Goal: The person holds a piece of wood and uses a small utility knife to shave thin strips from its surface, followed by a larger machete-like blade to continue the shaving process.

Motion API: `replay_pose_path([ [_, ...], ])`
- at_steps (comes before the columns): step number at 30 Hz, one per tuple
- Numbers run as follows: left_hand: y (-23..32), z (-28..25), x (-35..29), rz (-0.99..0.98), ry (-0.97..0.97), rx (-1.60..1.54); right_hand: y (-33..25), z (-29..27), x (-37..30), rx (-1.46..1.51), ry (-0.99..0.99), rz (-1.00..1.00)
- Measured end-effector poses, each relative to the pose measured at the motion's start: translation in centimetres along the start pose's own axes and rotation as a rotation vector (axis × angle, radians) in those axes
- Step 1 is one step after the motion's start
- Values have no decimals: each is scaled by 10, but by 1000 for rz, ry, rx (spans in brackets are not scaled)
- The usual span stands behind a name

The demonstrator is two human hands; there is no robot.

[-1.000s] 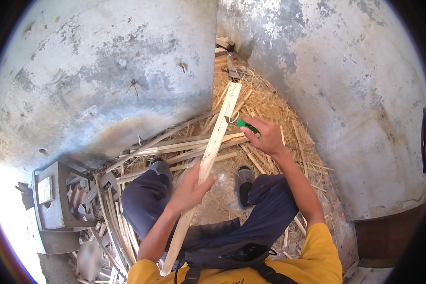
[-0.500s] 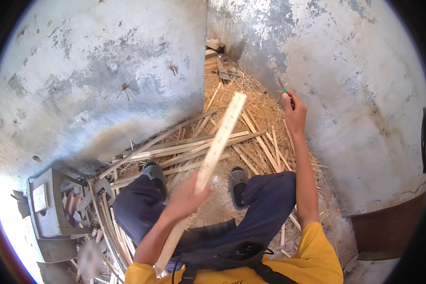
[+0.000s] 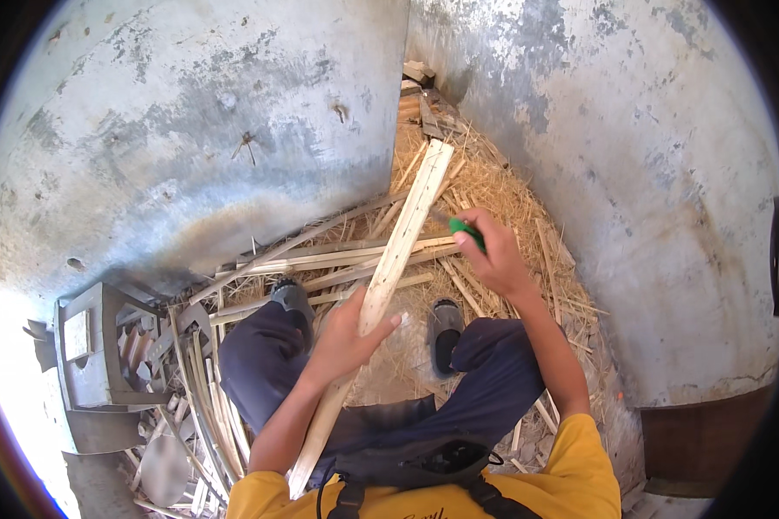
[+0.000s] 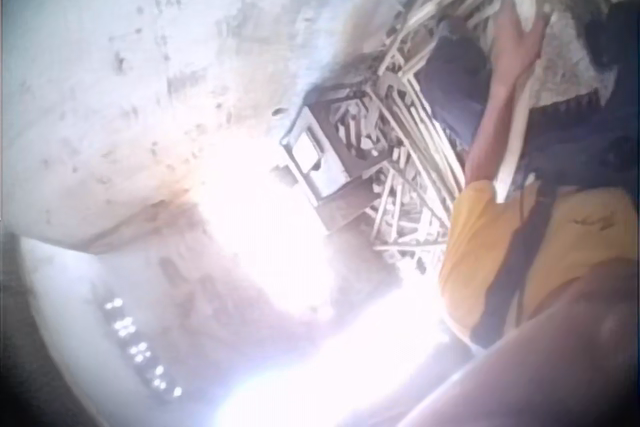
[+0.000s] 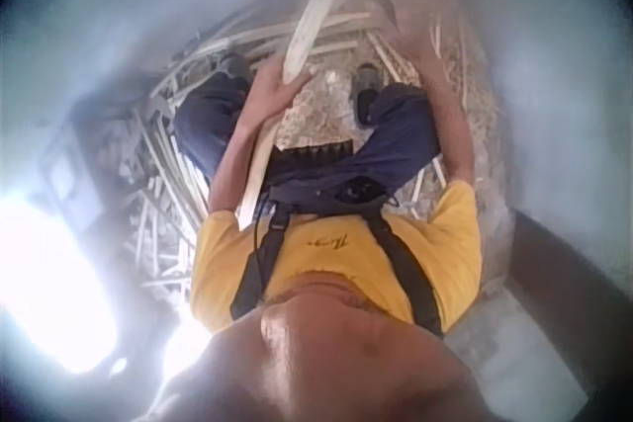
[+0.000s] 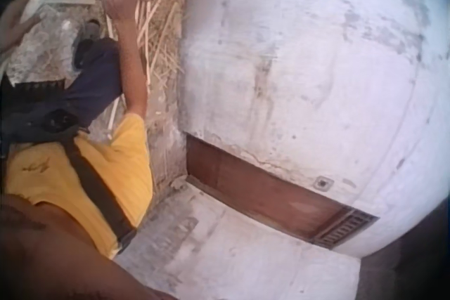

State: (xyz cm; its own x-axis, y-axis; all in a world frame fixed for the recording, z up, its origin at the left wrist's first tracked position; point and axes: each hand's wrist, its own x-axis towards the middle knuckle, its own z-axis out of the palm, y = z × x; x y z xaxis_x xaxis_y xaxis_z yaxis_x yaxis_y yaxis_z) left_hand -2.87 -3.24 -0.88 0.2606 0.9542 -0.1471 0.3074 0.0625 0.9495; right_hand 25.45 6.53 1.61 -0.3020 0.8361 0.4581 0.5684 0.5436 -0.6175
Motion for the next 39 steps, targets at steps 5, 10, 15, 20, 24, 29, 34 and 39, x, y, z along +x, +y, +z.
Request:
replay_pose_path([
  [5, -9, 4, 5, 53, 23, -41, -9, 30, -22, 28, -18, -179],
  [10, 1, 3, 3, 41, 43, -95, -13, 42, -33, -47, -90, -288],
  [15, -8, 0, 4, -11, -17, -214, -22, 51, -36, -37, -119, -336],
  [20, 5, -9, 2, -126, -92, -199, -22, 56, -37, 0, -137, -292],
  [24, 1, -7, 2, -19, -118, -251, -24, 55, -36, 20, -130, -290],
  [29, -3, 0, 5, -44, -131, -249, -25, 56, -36, 7, -126, -302],
  [34, -15, 1, 8, -101, -192, -279, -29, 57, -36, 13, -112, -297],
  [39, -8, 7, 7, -89, -218, -327, -32, 58, -36, 40, -96, -284],
])
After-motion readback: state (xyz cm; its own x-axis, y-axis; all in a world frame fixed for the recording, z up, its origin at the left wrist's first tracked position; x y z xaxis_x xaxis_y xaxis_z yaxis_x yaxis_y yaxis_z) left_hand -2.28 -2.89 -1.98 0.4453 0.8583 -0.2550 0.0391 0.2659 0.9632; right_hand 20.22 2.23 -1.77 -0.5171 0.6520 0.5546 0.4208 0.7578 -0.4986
